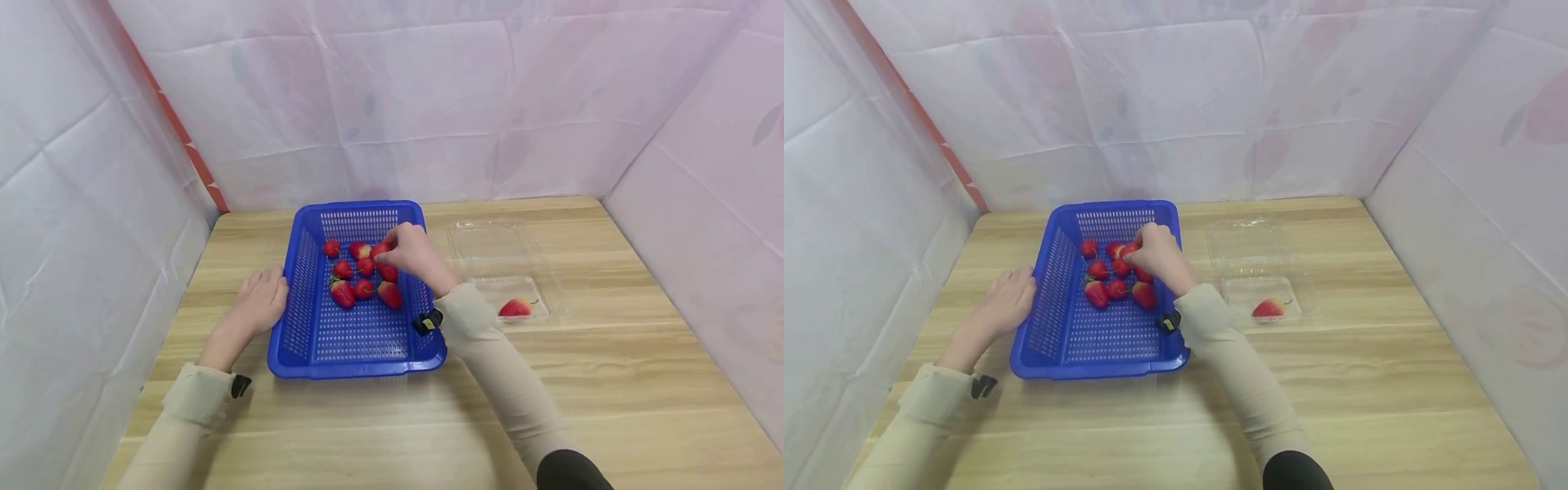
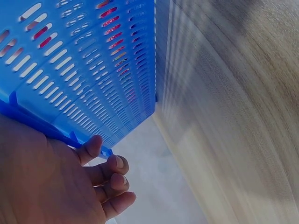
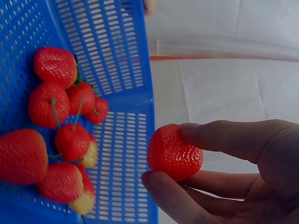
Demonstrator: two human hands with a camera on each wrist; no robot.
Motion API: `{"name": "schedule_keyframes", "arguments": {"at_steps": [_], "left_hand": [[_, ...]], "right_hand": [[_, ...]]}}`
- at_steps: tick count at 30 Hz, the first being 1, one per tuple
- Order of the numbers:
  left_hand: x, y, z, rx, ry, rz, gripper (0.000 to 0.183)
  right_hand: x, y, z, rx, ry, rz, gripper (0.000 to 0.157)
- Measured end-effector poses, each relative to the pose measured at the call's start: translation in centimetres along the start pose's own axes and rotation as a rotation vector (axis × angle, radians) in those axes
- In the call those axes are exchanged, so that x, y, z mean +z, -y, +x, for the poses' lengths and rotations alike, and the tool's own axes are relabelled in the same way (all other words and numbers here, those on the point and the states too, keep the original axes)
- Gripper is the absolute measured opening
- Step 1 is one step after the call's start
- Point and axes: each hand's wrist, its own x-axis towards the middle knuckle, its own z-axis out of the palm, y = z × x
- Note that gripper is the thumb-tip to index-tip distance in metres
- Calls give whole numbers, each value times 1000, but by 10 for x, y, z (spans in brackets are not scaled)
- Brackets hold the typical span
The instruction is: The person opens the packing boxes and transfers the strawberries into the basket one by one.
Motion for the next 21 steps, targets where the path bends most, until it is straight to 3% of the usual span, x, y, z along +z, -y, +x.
{"name": "schedule_keyframes", "arguments": {"at_steps": [11, 21], "left_hand": [[1, -1, -1, 7, -4, -9, 35], [1, -3, 0, 9, -5, -3, 35]], "right_hand": [[26, 8, 2, -44, 84, -12, 26], [57, 13, 5, -170, 153, -111, 37]]}}
